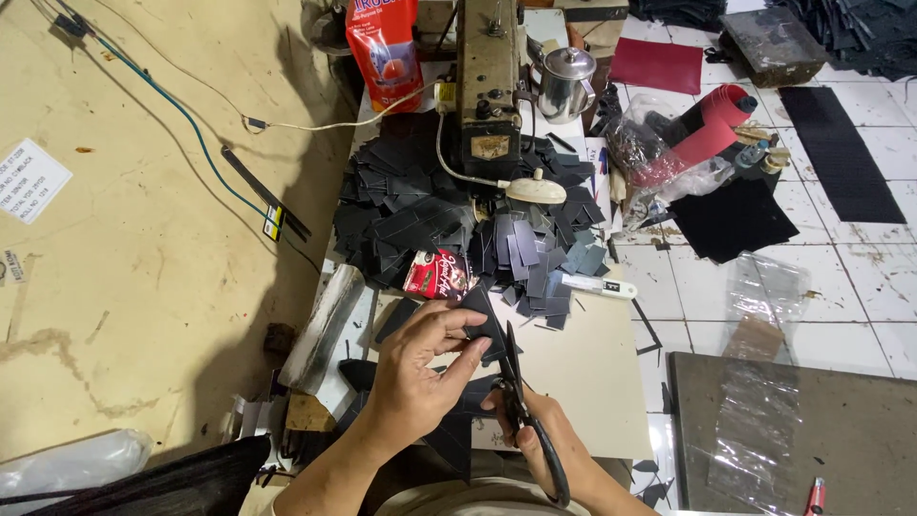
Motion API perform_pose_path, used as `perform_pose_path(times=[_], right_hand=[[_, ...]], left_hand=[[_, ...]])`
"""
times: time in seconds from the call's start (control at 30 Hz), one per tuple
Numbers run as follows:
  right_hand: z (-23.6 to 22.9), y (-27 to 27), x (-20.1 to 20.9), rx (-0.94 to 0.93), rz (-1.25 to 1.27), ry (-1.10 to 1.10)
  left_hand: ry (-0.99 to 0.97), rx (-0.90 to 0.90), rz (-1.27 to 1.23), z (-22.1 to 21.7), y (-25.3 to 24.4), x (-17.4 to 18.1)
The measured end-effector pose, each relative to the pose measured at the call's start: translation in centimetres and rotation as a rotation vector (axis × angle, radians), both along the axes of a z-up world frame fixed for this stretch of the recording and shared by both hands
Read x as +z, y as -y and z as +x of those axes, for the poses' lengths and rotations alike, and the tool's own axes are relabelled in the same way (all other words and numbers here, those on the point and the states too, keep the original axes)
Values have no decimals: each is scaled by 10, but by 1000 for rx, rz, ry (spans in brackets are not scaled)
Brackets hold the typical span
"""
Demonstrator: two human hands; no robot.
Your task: Trimming small pieces of black material using scissors at a workbench in a leather workshop.
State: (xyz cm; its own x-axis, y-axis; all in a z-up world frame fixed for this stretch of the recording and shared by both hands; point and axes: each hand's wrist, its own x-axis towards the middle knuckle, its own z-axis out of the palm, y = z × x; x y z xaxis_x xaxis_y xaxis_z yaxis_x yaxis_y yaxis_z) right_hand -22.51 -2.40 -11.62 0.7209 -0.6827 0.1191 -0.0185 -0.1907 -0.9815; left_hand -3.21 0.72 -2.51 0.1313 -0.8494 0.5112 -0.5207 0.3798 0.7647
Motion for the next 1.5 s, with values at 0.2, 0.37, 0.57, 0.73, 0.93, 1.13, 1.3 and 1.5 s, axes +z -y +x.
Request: perform_pose_path(times=[0.2,0.37,0.57,0.73,0.93,1.13,1.3,1.5], right_hand=[[2,0,4,-12,-10,-19],[3,-1,0,-29,-17,-24],[2,-1,-21,-48,52,-13],[1,-1,-33,-40,70,19],[-1,-3,-50,-59,212,53],[1,2,-21,-47,10,12],[1,5,-19,-51,-6,2],[0,3,-36,-90,-3,-4]], left_hand=[[-9,21,26,-1,-1,2],[-18,24,39,0,0,0],[-6,17,25,1,-1,0],[4,27,10,1,-1,0],[33,13,-19,1,-2,1],[-6,-3,3,-3,-4,0],[-13,-25,-11,-5,-7,-1],[-48,-32,4,-7,-6,-1]])
